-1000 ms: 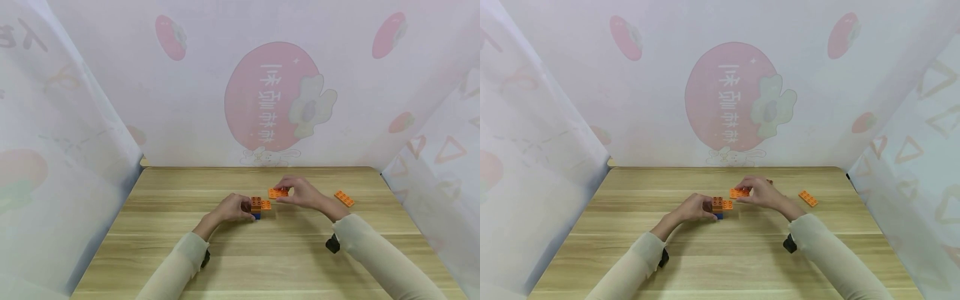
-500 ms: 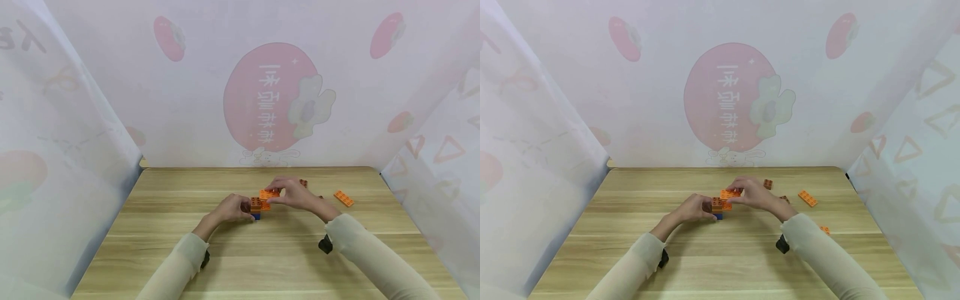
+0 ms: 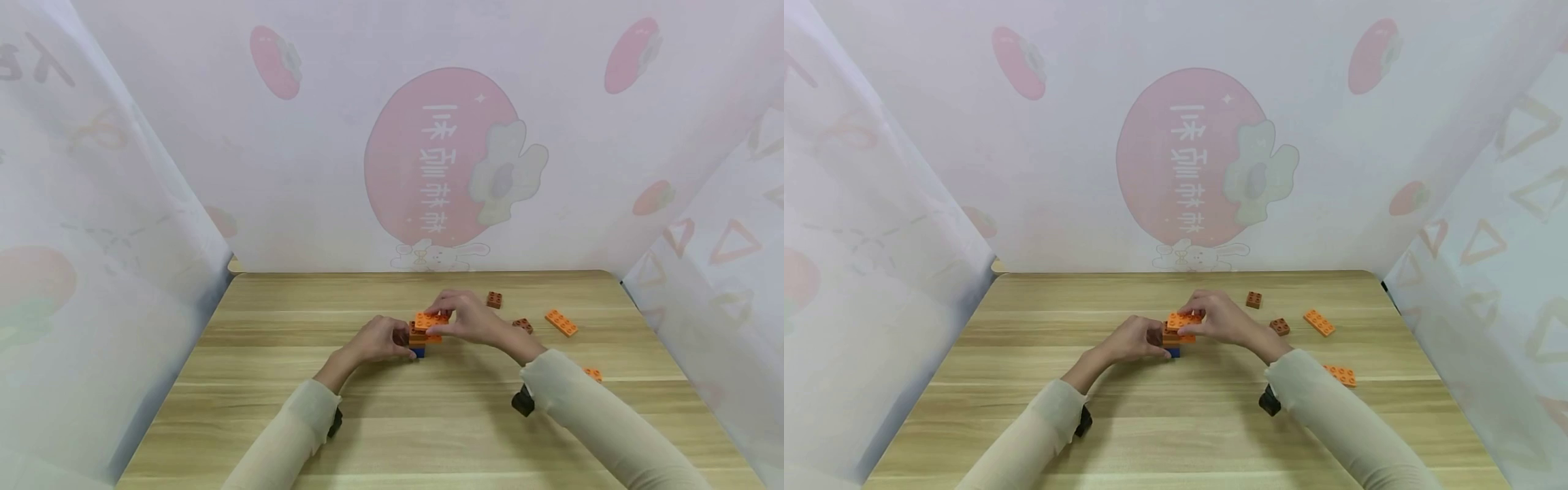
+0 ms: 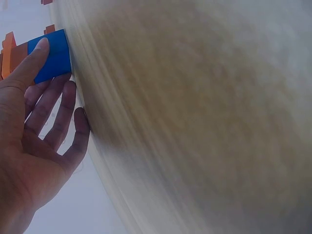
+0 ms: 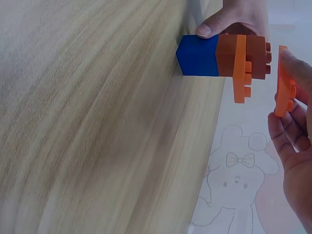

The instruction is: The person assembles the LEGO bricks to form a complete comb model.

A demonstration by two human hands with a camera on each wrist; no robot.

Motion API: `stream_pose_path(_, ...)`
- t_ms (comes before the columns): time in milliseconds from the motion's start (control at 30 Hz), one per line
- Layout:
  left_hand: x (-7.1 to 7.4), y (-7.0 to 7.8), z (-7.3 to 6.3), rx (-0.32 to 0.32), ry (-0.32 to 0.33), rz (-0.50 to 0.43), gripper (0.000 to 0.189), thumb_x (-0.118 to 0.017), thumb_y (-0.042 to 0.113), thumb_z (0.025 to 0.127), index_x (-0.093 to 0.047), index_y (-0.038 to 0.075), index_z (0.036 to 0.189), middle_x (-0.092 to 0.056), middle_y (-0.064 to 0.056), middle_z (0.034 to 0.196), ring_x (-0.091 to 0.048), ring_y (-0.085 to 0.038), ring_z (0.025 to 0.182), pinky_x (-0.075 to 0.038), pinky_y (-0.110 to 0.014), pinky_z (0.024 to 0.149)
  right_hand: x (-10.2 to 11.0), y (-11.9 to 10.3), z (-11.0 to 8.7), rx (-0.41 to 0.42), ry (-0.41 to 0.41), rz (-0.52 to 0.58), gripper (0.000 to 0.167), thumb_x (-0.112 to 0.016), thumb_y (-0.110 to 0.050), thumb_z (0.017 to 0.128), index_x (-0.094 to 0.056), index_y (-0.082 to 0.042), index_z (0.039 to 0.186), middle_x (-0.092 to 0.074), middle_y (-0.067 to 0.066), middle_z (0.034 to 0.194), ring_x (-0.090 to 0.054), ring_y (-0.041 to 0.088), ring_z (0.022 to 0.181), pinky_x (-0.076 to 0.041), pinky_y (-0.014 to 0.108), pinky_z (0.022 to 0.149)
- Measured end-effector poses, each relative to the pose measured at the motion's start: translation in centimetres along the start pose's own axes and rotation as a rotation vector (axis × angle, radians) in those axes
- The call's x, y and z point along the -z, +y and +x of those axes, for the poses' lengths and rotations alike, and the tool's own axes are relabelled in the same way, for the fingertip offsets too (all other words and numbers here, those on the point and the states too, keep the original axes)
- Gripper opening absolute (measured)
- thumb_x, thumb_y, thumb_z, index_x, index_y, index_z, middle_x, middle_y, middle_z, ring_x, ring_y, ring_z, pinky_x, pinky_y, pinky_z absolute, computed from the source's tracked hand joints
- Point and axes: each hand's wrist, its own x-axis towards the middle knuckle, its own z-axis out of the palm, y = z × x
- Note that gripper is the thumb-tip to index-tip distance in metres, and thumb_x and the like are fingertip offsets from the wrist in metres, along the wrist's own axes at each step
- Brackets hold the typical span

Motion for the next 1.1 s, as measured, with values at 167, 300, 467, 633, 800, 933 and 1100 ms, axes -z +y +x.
stream_pose_path(167, -0.03, 0.01, -0.04, 0.000, -0.004, -0.015, 0.026, -0.092, 0.025, 0.086, -0.078, 0.012, 0.103, -0.080, 0.002, 0.095, -0.072, -0.006, 0.083, -0.060, -0.027, 0.078, -0.33, -0.05, 0.17, -0.002, -0.015, -0.016, 0.032, -0.089, -0.026, 0.088, -0.082, -0.008, 0.114, -0.075, 0.001, 0.104, -0.069, 0.012, 0.090, -0.061, 0.035, 0.076)
stream_pose_path(300, -0.07, -0.04, -0.04, 0.000, -0.003, -0.025, 0.026, -0.091, 0.025, 0.086, -0.078, 0.012, 0.104, -0.080, 0.003, 0.096, -0.072, -0.006, 0.083, -0.060, -0.027, 0.078, -0.52, -0.12, 0.33, -0.005, -0.025, -0.017, 0.031, -0.089, -0.025, 0.088, -0.082, -0.008, 0.113, -0.075, 0.001, 0.103, -0.068, 0.011, 0.089, -0.060, 0.031, 0.076)
stream_pose_path(467, -0.12, -0.15, 0.04, -0.005, -0.003, -0.015, 0.026, -0.092, 0.026, 0.086, -0.078, 0.013, 0.104, -0.080, 0.004, 0.095, -0.072, -0.005, 0.083, -0.060, -0.027, 0.078, -0.74, -0.18, 0.47, -0.005, -0.030, -0.010, 0.031, -0.089, -0.024, 0.088, -0.082, -0.007, 0.112, -0.074, 0.001, 0.102, -0.067, 0.011, 0.087, -0.061, 0.038, 0.074)
stream_pose_path(633, -0.03, -0.10, 0.02, -0.015, 0.001, -0.006, 0.025, -0.091, 0.025, 0.087, -0.078, 0.013, 0.104, -0.080, 0.003, 0.095, -0.072, -0.005, 0.083, -0.060, -0.028, 0.078, -0.89, -0.19, 0.66, -0.010, -0.043, -0.009, 0.030, -0.089, -0.024, 0.088, -0.082, -0.007, 0.112, -0.073, 0.001, 0.100, -0.066, 0.011, 0.087, -0.061, 0.041, 0.075)
stream_pose_path(800, -0.05, -0.05, -0.02, -0.021, 0.000, -0.006, 0.025, -0.090, 0.024, 0.087, -0.078, 0.011, 0.106, -0.080, 0.002, 0.096, -0.072, -0.005, 0.084, -0.060, -0.028, 0.079, -0.88, -0.28, 0.73, -0.028, -0.057, -0.029, 0.030, -0.090, -0.024, 0.088, -0.082, -0.008, 0.112, -0.072, -0.001, 0.100, -0.066, 0.010, 0.087, -0.060, 0.034, 0.076)
stream_pose_path(933, -0.12, -0.10, 0.01, -0.014, -0.002, -0.012, 0.025, -0.090, 0.023, 0.087, -0.078, 0.011, 0.106, -0.081, 0.002, 0.097, -0.073, -0.006, 0.085, -0.060, -0.028, 0.080, -0.88, -0.35, 0.78, -0.034, -0.064, -0.036, 0.029, -0.089, -0.023, 0.088, -0.082, -0.008, 0.112, -0.072, 0.000, 0.100, -0.066, 0.011, 0.088, -0.060, 0.034, 0.076)
stream_pose_path(1100, -0.07, -0.03, -0.01, -0.005, -0.001, -0.017, 0.026, -0.091, 0.024, 0.087, -0.078, 0.011, 0.105, -0.080, 0.002, 0.096, -0.073, -0.007, 0.084, -0.060, -0.028, 0.080, -0.87, -0.52, 0.90, -0.036, -0.068, -0.026, 0.029, -0.089, -0.022, 0.089, -0.082, -0.006, 0.112, -0.072, 0.001, 0.099, -0.067, 0.013, 0.087, -0.062, 0.041, 0.076)
